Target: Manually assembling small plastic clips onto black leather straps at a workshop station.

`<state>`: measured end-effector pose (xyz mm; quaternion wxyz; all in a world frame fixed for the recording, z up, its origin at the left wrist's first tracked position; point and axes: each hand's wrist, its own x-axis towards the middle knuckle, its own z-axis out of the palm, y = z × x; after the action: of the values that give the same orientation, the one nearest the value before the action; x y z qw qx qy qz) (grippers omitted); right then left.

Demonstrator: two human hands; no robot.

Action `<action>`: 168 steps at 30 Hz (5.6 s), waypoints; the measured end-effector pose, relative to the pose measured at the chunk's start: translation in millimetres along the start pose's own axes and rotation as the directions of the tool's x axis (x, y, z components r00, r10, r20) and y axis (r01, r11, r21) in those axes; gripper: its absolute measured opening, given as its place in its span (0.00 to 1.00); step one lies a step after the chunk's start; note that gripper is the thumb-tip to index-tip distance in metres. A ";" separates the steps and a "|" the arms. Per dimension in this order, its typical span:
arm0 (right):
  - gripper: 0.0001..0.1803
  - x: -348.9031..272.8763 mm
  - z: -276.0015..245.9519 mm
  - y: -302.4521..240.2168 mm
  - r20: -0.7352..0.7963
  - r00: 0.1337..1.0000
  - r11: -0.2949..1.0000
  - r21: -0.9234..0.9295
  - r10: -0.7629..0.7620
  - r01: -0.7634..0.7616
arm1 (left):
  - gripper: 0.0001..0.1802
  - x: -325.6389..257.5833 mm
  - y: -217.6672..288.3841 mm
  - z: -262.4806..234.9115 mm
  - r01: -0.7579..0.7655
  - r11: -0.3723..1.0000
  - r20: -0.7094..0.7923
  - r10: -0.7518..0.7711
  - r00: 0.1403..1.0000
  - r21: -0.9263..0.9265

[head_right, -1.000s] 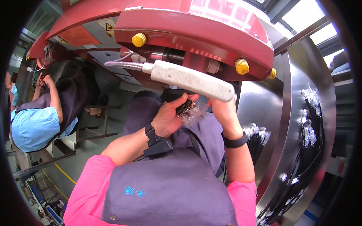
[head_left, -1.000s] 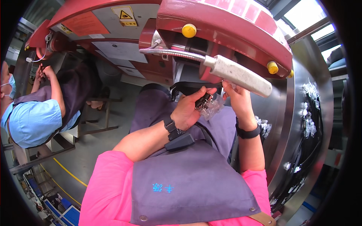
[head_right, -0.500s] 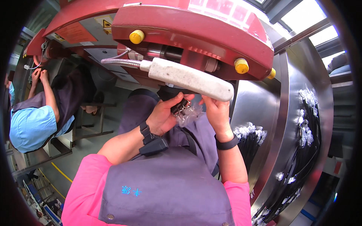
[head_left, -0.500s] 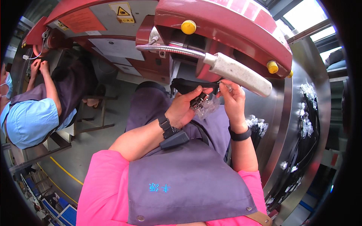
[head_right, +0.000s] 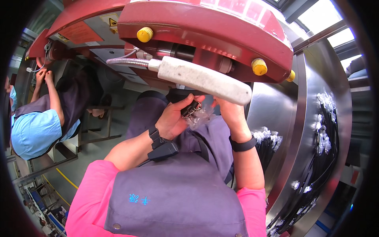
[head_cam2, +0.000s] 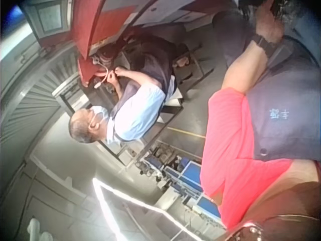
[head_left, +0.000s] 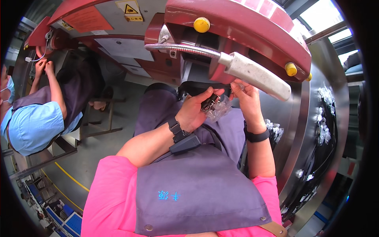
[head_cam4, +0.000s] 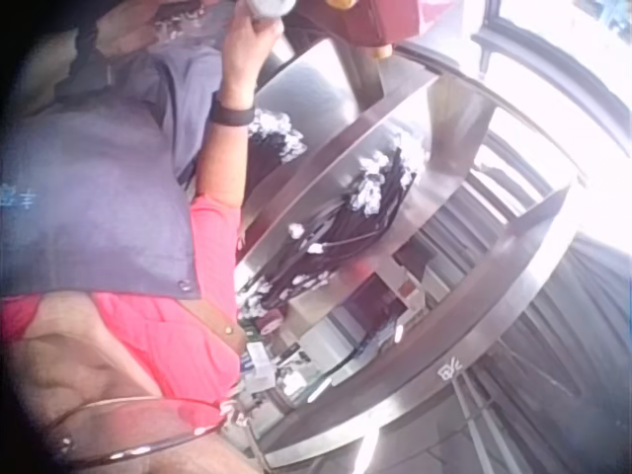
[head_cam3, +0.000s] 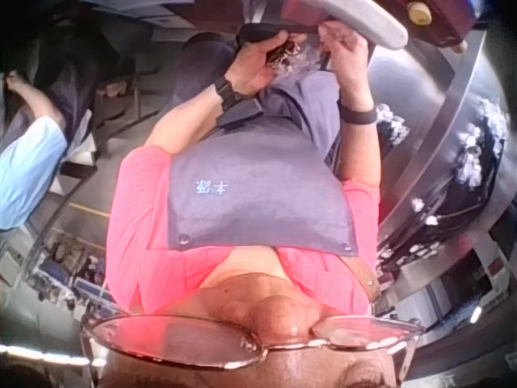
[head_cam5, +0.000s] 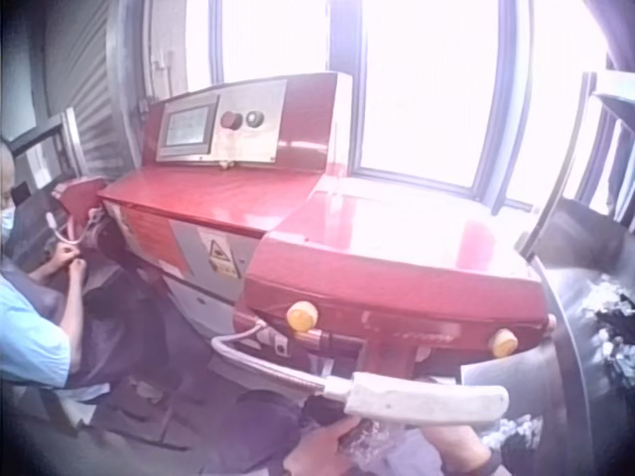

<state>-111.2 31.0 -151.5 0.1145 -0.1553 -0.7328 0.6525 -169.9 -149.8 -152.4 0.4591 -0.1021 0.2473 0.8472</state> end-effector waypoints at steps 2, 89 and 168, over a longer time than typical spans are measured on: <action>0.10 0.1 0.6 0.6 -0.017 0.999 0.998 0.049 0.038 -0.037 | 0.12 0.4 -0.1 0.3 0.002 1.000 0.004 -0.002 1.000 -0.012; 0.19 -32.6 -24.6 -25.4 -0.539 0.834 0.779 0.571 0.119 0.258 | 0.15 -13.0 -13.0 -5.0 0.137 0.984 0.063 -0.144 0.988 0.113; 0.07 -15.7 22.2 -12.2 -0.211 0.974 0.986 0.159 0.078 -0.045 | 0.14 5.0 -11.1 5.4 -0.008 1.000 -0.003 0.008 1.000 -0.028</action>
<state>-105.8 3.5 -141.5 0.1849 -0.2390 -0.6586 0.6891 -163.2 -138.3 -153.4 0.4539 -0.1086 0.2365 0.8522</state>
